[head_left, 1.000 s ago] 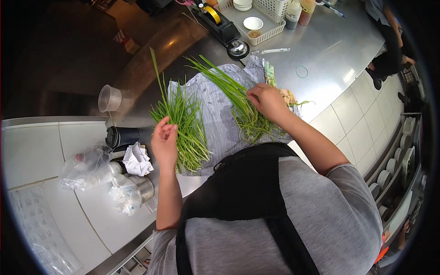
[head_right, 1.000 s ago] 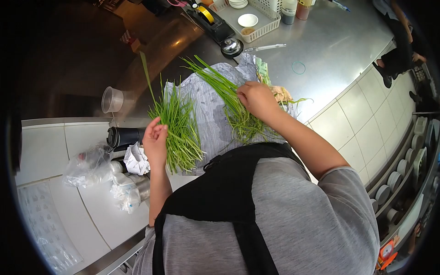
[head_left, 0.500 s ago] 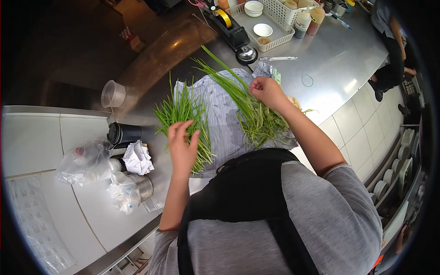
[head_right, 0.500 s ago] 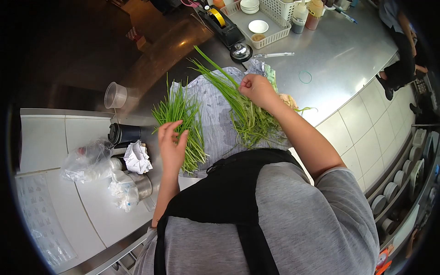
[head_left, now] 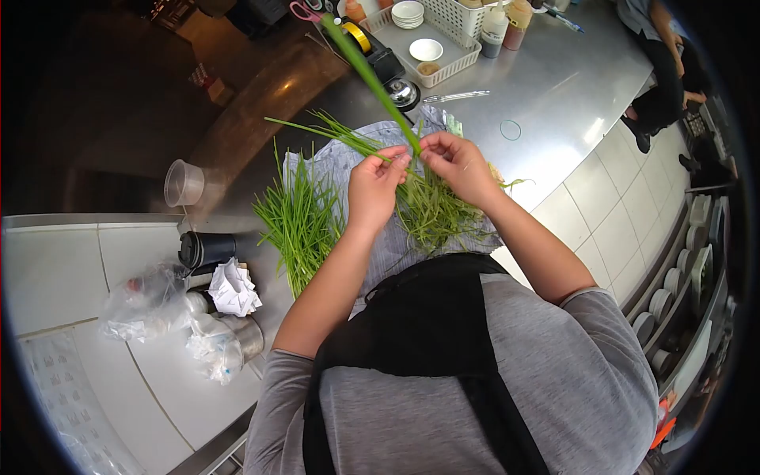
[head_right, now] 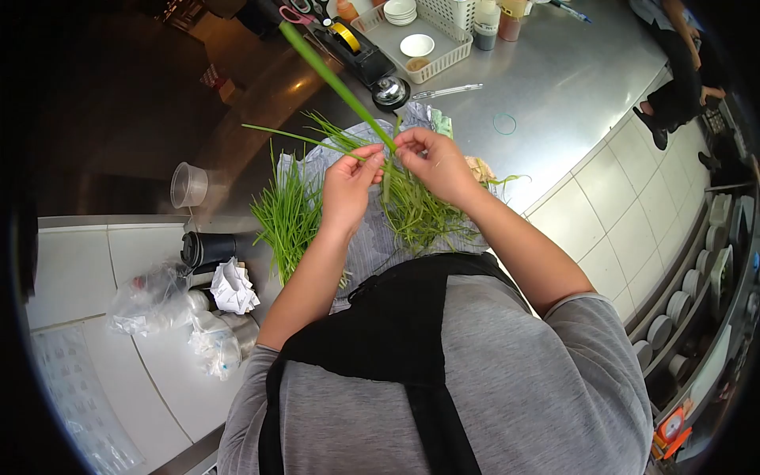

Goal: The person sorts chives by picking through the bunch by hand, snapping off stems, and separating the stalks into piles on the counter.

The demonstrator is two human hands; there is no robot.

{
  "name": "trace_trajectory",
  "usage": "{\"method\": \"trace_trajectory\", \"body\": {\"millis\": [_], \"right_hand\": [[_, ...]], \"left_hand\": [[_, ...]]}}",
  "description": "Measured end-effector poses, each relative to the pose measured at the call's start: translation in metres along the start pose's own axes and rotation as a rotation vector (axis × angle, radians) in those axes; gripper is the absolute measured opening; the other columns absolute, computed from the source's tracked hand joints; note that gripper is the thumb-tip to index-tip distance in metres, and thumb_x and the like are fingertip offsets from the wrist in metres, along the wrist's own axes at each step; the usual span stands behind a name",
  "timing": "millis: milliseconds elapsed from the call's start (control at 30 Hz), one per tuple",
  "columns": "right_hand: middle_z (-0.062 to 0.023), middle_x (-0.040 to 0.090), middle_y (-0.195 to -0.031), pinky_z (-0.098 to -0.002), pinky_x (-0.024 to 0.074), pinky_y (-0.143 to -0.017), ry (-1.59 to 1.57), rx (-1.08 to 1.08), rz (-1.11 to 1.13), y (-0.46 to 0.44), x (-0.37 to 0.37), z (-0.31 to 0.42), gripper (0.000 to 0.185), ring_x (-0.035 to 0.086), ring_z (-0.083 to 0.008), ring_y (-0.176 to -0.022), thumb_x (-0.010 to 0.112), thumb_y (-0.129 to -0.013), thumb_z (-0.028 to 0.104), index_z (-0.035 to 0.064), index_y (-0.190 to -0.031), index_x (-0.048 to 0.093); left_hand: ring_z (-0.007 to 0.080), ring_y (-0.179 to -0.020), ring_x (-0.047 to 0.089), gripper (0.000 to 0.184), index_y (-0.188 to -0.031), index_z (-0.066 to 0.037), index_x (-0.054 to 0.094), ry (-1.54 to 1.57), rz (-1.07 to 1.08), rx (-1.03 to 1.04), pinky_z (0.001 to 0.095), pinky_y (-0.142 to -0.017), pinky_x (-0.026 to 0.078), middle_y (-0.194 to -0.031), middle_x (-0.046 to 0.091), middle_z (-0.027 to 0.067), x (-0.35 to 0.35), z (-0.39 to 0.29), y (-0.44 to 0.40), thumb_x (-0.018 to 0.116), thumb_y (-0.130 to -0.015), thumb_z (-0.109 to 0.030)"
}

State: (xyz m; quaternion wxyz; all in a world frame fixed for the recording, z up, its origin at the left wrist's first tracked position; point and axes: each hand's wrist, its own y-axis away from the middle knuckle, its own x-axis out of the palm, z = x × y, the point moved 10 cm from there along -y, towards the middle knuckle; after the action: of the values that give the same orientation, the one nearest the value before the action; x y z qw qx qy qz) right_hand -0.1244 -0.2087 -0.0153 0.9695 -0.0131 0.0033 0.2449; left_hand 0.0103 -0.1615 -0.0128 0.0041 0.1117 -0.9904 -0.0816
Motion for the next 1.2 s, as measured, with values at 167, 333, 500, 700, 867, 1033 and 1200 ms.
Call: {"method": "trace_trajectory", "body": {"millis": [167, 333, 500, 700, 867, 1033, 1200], "right_hand": [[0.0012, 0.058, -0.087, -0.0213, 0.0444, -0.074, -0.219, -0.031, -0.106, -0.006, -0.022, 0.001, 0.012, 0.054, -0.0059, -0.08, 0.057, -0.09, 0.005, 0.0009, -0.1, 0.056], [-0.0001, 0.057, -0.088, -0.0226, 0.0455, -0.075, -0.174, -0.057, -0.082, -0.004, -0.018, 0.007, 0.011, 0.055, -0.0071, -0.081, 0.056, -0.09, 0.004, 0.001, -0.101, 0.056], [-0.0087, 0.061, -0.089, -0.0291, 0.0475, -0.076, 0.334, 0.01, 0.063, 0.006, -0.001, 0.002, 0.012, 0.059, -0.0172, -0.08, 0.059, -0.087, 0.005, 0.0008, -0.098, 0.061], [-0.012, 0.063, -0.088, -0.0336, 0.0475, -0.075, 0.432, -0.418, 0.022, 0.024, 0.023, 0.076, 0.017, 0.06, -0.0237, -0.082, 0.064, -0.086, 0.013, 0.002, -0.098, 0.062], [-0.0107, 0.063, -0.084, -0.0325, 0.0478, -0.068, 0.33, -0.195, 0.219, 0.032, 0.046, 0.053, 0.019, 0.06, -0.0195, -0.073, 0.068, -0.083, 0.016, 0.001, -0.094, 0.062], [-0.0102, 0.063, -0.079, -0.0301, 0.0483, -0.065, 0.286, -0.088, 0.206, 0.037, 0.032, 0.019, 0.014, 0.061, -0.0172, -0.07, 0.068, -0.083, 0.011, 0.0009, -0.091, 0.062], [-0.0133, 0.063, -0.077, -0.033, 0.0494, -0.062, 0.478, -0.098, 0.067, 0.023, -0.004, -0.001, 0.008, 0.063, -0.0252, -0.068, 0.064, -0.08, 0.005, 0.0021, -0.086, 0.063]], "left_hand": [[0.0061, -0.072, 0.054, 0.027, -0.115, 0.0, 0.061, 0.058, -0.057, -0.004, 0.0196, -0.069, 0.046, -0.083, 0.06, 0.0007, -0.022, -0.02, 0.017, 0.062, -0.09, -0.011], [0.0058, -0.077, 0.055, 0.031, -0.121, 0.0, 0.058, 0.193, -0.121, 0.066, 0.0201, -0.072, 0.048, -0.09, 0.061, 0.0016, -0.059, -0.04, 0.034, 0.059, -0.092, -0.011], [0.0062, -0.079, 0.055, 0.032, -0.123, 0.001, 0.056, 0.236, -0.13, 0.083, 0.0204, -0.073, 0.048, -0.091, 0.06, 0.0023, -0.068, -0.05, 0.042, 0.059, -0.092, -0.011], [0.0059, -0.076, 0.055, 0.032, -0.122, 0.0, 0.057, 0.211, -0.082, 0.038, 0.0206, -0.072, 0.048, -0.089, 0.06, 0.0007, -0.049, -0.034, 0.039, 0.059, -0.092, -0.011], [0.0055, -0.074, 0.054, 0.032, -0.122, -0.004, 0.058, 0.173, -0.077, -0.012, 0.0201, -0.071, 0.047, -0.084, 0.059, -0.001, -0.038, -0.026, 0.039, 0.061, -0.091, -0.012], [0.0046, -0.07, 0.052, 0.033, -0.124, -0.002, 0.056, -0.024, -0.14, 0.003, 0.0189, -0.066, 0.045, -0.082, 0.058, -0.0006, -0.065, -0.037, 0.044, 0.06, -0.092, -0.011], [0.0053, -0.062, 0.052, 0.045, -0.126, 0.002, 0.053, -0.359, -0.209, 0.01, 0.0229, -0.059, 0.046, -0.077, 0.063, 0.0014, -0.154, -0.038, 0.064, 0.067, -0.086, -0.012]]}}
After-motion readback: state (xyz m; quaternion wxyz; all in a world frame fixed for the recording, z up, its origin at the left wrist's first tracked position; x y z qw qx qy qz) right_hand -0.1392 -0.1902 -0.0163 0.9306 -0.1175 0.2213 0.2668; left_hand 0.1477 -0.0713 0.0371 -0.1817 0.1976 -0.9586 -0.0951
